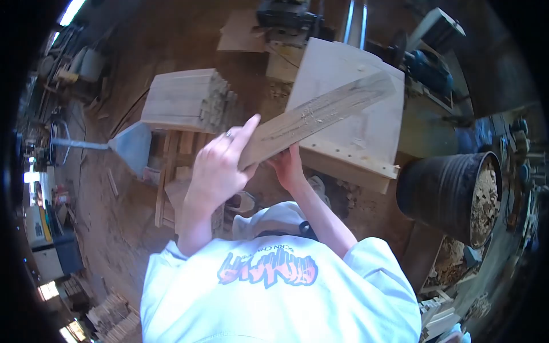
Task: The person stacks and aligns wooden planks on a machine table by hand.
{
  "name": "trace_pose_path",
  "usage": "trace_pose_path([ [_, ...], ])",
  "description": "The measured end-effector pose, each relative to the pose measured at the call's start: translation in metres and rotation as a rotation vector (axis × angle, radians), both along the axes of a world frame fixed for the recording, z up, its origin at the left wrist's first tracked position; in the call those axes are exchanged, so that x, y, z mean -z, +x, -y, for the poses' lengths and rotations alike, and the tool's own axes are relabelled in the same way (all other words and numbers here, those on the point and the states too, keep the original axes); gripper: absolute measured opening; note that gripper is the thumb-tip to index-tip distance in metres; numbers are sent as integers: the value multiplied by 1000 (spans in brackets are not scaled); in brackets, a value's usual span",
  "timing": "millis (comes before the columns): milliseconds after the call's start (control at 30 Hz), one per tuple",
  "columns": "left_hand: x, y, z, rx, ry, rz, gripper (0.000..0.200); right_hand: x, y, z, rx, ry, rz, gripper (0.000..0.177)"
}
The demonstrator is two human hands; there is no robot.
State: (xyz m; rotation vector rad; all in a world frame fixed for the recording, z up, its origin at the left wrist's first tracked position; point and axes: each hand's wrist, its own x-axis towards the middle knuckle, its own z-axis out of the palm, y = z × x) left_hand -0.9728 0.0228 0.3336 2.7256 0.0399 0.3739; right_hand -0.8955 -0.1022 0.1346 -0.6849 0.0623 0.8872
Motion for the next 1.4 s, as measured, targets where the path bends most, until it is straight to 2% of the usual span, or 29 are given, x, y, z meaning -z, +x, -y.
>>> trace_pose_path([
  [100,-6,96,37,126,52,-84,86,-14,62,40,196,-37,48,90],
  [233,14,210,67,359,-2,-151,83,21,123,78,391,-50,-65,95],
  [333,30,282,88,467,-42,-228,75,41,148,100,507,-59,-165,100],
  [400,46,324,96,558,-66,-436,76,41,150,108,564,-244,-257,102],
  [433,62,345,94,591,-70,-437,76,42,147,111,596,-251,-260,102],
  [500,105,387,85,674,-257,-621,80,43,142,117,568,-308,-336,104],
  [533,117,403,83,657,-279,-773,90,44,140,122,594,-331,-340,104],
  [600,146,430,78,629,-294,-930,81,46,137,127,430,-334,-287,104],
  [633,157,438,80,618,-315,-927,81,49,141,131,414,-350,-286,104],
  [667,168,445,82,574,-186,-874,76,55,144,132,399,-380,-274,99],
  [700,180,446,86,533,-59,-832,74,62,141,132,387,-412,-275,94],
  [733,190,446,93,528,-76,-852,74,60,138,133,378,-446,-280,88],
  [767,200,445,103,471,124,-728,73,58,140,135,376,-528,-245,77],
  [800,208,443,111,412,323,-597,76,47,145,140,368,-539,-262,77],
  [833,225,438,118,410,312,-615,76,33,152,151,185,-580,-247,80],
  [867,248,428,121,365,205,-503,69,19,156,162,-2,-612,-231,82],
  [900,261,420,120,316,106,-388,62,8,157,176,-79,-690,-128,72],
  [933,262,407,111,309,109,-409,62,-9,160,188,-133,-844,7,52],
  [967,255,386,97,256,38,-209,54,-17,163,202,-85,-1060,181,37],
  [1000,251,360,83,205,-29,-7,46,-15,164,219,109,-1296,465,32],
  [1033,247,328,65,53,-111,42,41,10,165,248,346,-1504,617,35],
  [1067,239,294,42,-99,-190,101,37,21,173,273,462,-1853,931,41],
  [1100,238,261,16,-249,-91,69,35,48,178,300,427,-2003,902,45],
  [1133,260,227,-10,-350,-93,80,30,73,180,321,381,-2151,874,48],
  [1167,286,199,-35,-419,-338,-96,31,85,188,332,342,-1847,621,50],
  [1200,302,179,-44,-488,-690,-279,33,92,191,334,296,-1536,383,52],
  [1267,302,166,-42,-534,-1257,-382,34,73,196,323,251,-1615,413,47],
  [1333,293,158,-42,-519,-1268,-399,34,77,191,333,296,-1407,335,47],
  [1400,291,149,-40,-501,-1298,-377,32,76,182,343,266,-1401,333,47],
])
